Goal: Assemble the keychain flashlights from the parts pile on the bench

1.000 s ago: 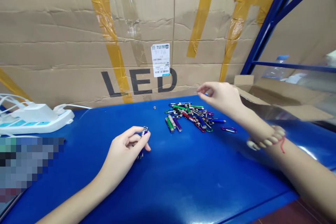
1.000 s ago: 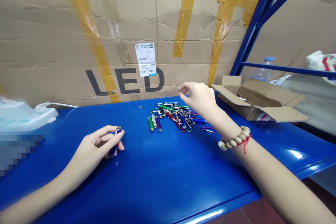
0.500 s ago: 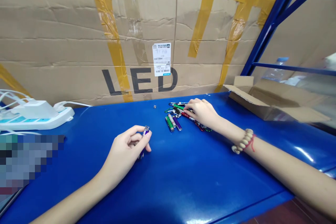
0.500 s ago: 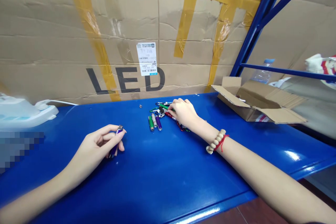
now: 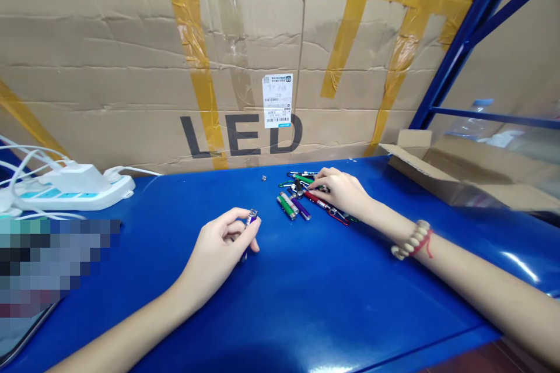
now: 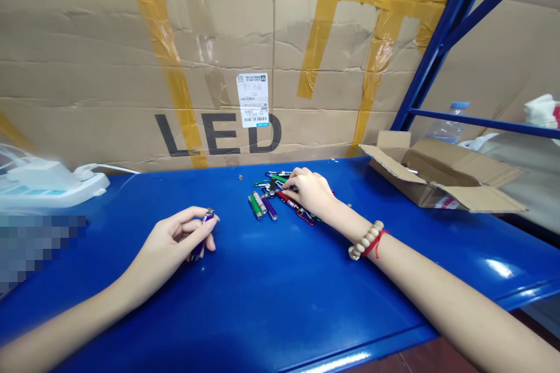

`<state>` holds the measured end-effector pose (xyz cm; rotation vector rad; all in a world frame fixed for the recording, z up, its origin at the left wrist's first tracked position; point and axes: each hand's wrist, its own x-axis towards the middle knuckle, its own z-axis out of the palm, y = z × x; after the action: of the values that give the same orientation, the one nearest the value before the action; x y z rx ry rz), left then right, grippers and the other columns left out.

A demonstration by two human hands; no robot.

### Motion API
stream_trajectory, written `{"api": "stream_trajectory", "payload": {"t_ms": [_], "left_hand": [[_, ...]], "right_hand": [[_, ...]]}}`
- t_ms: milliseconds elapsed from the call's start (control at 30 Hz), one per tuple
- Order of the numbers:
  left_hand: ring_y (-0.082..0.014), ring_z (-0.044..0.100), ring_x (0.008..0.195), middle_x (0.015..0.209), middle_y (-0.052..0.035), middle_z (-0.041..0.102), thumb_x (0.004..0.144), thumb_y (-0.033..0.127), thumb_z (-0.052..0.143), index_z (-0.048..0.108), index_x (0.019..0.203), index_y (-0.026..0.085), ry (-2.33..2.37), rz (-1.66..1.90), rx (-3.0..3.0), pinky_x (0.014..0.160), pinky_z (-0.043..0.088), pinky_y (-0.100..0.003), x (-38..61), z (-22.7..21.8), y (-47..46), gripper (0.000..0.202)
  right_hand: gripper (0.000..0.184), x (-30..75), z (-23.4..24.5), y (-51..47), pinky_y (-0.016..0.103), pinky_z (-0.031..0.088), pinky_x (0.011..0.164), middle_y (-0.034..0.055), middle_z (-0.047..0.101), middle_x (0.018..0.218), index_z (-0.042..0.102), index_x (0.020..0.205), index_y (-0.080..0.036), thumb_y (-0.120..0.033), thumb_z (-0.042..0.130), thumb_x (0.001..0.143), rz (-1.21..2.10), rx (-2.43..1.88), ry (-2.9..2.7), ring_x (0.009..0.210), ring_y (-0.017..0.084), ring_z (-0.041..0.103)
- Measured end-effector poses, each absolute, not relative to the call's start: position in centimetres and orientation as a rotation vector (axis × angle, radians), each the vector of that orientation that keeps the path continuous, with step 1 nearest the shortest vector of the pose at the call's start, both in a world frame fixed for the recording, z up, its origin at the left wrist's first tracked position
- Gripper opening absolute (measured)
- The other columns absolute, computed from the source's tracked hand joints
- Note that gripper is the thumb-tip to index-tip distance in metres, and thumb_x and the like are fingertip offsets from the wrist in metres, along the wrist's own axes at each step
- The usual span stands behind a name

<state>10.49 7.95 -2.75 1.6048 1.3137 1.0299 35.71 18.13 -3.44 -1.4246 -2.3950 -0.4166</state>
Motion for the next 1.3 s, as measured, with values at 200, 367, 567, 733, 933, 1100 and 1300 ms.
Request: {"api": "stream_trajectory", "payload": {"t_ms": [200,367,567,733,933,1100,1300], "left_hand": [[-0.0098,0.047,0.047,0.057,-0.0011,0.062,0.080,0.044,0.053,0.056,0.088,0.014,1.284,1.054,1.620,0.042,0.034,-0.018,10.4,-2.9,7.9,0.031],[-0.0115,0.054,0.056,0.068,-0.0021,0.062,0.081,0.042,0.053,0.054,0.091,0.016,1.204,1.072,1.598,0.043,0.037,-0.017,10.3,-3.2,8.2,0.028],[-0.0119,0.053,0.055,0.065,-0.0015,0.059,0.083,0.043,0.050,0.050,0.088,0.016,1.126,1.081,1.593,0.039,0.037,-0.016,10.3,-3.2,8.3,0.028],[-0.0127,0.052,0.051,0.064,-0.0019,0.057,0.080,0.050,0.050,0.046,0.091,0.016,1.031,1.064,1.500,0.034,0.037,-0.016,10.3,-3.2,8.6,0.036],[-0.0082,0.045,0.047,0.071,0.0001,0.055,0.082,0.053,0.047,0.039,0.084,0.019,0.976,1.054,1.390,0.031,0.031,-0.013,10.4,-3.7,8.6,0.035],[-0.0046,0.034,0.043,0.060,0.0045,0.045,0.088,0.051,0.038,0.037,0.074,0.018,1.008,1.054,1.374,0.034,0.025,-0.012,10.5,-3.7,8.2,0.036],[-0.0046,0.036,0.039,0.053,0.0075,0.041,0.087,0.048,0.042,0.032,0.074,0.020,1.040,0.999,1.378,0.035,0.021,-0.013,10.8,-3.0,7.9,0.033]], "right_hand": [[0.016,35.5,-3.5,17.9,0.029,0.042,0.063,0.0057,0.062,0.091,0.072,0.081,-0.022,-0.035,0.061,0.083,-0.438,-1.406,-2.379,0.084,0.021,0.056],[0.015,35.3,-3.4,17.9,0.028,0.041,0.063,0.0055,0.062,0.091,0.072,0.079,-0.022,-0.031,0.061,0.083,-0.436,-1.408,-2.389,0.084,0.020,0.056],[0.012,35.2,-3.0,17.9,0.025,0.038,0.061,0.0019,0.064,0.086,0.070,0.065,-0.021,-0.020,0.064,0.076,-0.426,-1.466,-2.371,0.081,0.018,0.057],[0.011,35.2,-2.8,17.7,0.024,0.035,0.055,0.0024,0.065,0.084,0.067,0.061,-0.019,-0.015,0.064,0.070,-0.387,-1.510,-2.289,0.080,0.019,0.059],[0.009,34.5,-1.7,16.4,0.022,0.037,0.052,-0.0010,0.066,0.075,0.067,0.075,-0.021,-0.025,0.059,0.074,-0.251,-1.521,-2.001,0.065,0.014,0.060],[0.010,31.3,-1.6,12.7,0.019,0.042,0.048,-0.0015,0.064,0.062,0.066,0.074,-0.016,-0.024,0.060,0.074,0.603,-1.011,-2.033,0.050,0.010,0.056],[0.006,29.3,-2.4,10.0,0.015,0.039,0.043,-0.0027,0.061,0.055,0.066,0.071,-0.015,-0.018,0.061,0.071,0.748,-0.874,-2.164,0.046,0.007,0.054]]}}
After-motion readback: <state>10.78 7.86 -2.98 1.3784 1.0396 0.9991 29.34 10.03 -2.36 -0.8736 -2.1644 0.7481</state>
